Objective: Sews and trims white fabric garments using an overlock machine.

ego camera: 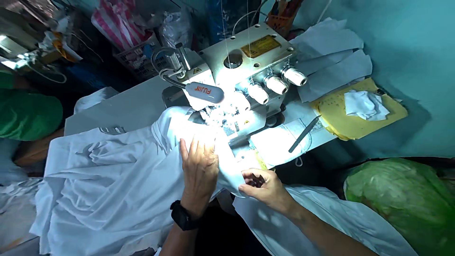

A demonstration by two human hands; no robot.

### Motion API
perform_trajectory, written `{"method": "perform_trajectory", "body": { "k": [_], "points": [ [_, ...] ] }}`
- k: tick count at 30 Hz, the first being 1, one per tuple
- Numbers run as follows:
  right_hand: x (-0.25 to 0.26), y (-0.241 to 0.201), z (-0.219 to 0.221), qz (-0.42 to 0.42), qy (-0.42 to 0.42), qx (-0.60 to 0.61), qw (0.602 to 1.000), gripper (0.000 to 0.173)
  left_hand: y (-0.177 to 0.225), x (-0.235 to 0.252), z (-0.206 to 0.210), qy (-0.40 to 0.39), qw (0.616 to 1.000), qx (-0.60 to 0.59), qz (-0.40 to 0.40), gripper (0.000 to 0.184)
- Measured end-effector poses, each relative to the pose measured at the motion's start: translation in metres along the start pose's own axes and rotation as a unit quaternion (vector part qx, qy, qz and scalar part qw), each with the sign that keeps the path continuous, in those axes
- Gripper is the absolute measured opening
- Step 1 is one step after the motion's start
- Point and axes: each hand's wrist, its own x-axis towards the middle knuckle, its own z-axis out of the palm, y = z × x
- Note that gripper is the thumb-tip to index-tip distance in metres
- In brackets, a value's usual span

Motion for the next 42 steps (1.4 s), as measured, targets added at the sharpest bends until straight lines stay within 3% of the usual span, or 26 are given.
{"method": "perform_trajectory", "body": {
  "k": [3,5,7,10,12,15,18,21,22,26,31,36,39,42],
  "points": [
    [-0.006,-0.002,-0.001,-0.034,0.026,0.004,0.999,0.028,-0.014,-0.010,-0.009,-0.013,0.997,-0.074,0.028,0.043],
    [-0.009,-0.007,-0.004,-0.060,0.056,0.002,0.997,0.027,-0.008,-0.039,-0.011,0.012,0.985,-0.154,0.074,0.067],
    [-0.016,-0.015,-0.003,-0.110,0.045,-0.022,0.993,0.021,0.004,-0.069,0.000,0.026,0.978,-0.170,0.118,0.073],
    [-0.023,-0.018,0.010,-0.199,-0.018,-0.061,0.978,0.017,-0.020,-0.088,0.021,0.089,0.985,-0.110,0.095,0.039],
    [-0.015,-0.012,0.015,-0.203,0.003,-0.085,0.975,0.014,-0.031,-0.075,0.003,0.087,0.989,-0.098,0.069,0.036],
    [0.005,-0.007,0.022,-0.164,0.047,-0.084,0.982,0.010,-0.025,-0.051,-0.030,0.028,0.988,-0.092,0.119,0.026],
    [0.027,-0.006,0.029,-0.160,0.085,-0.071,0.981,0.009,-0.031,-0.033,-0.038,-0.044,0.978,-0.152,0.134,0.034],
    [0.049,-0.007,0.030,-0.193,0.103,-0.055,0.974,0.008,-0.040,-0.019,-0.030,-0.079,0.977,-0.180,0.086,0.071],
    [0.055,-0.009,0.031,-0.208,0.106,-0.054,0.971,0.008,-0.043,-0.013,-0.026,-0.067,0.978,-0.187,0.070,0.074],
    [0.074,-0.016,0.030,-0.270,0.114,-0.130,0.947,0.010,-0.059,0.011,-0.012,-0.023,0.983,-0.183,0.024,0.037],
    [0.083,-0.016,0.029,-0.282,0.147,-0.280,0.906,0.015,-0.077,0.046,-0.009,-0.036,0.979,-0.199,0.002,0.036],
    [0.055,0.025,0.031,-0.313,0.120,-0.158,0.929,0.019,-0.094,0.067,-0.007,-0.023,0.976,-0.216,-0.019,0.031],
    [0.040,0.057,0.030,-0.257,0.096,-0.166,0.947,0.026,-0.098,0.070,0.002,0.012,0.962,-0.254,-0.100,0.036],
    [0.045,0.034,0.016,-0.201,0.060,-0.124,0.970,0.044,-0.085,0.047,0.006,0.036,0.912,-0.339,-0.229,0.046]
  ]
}}
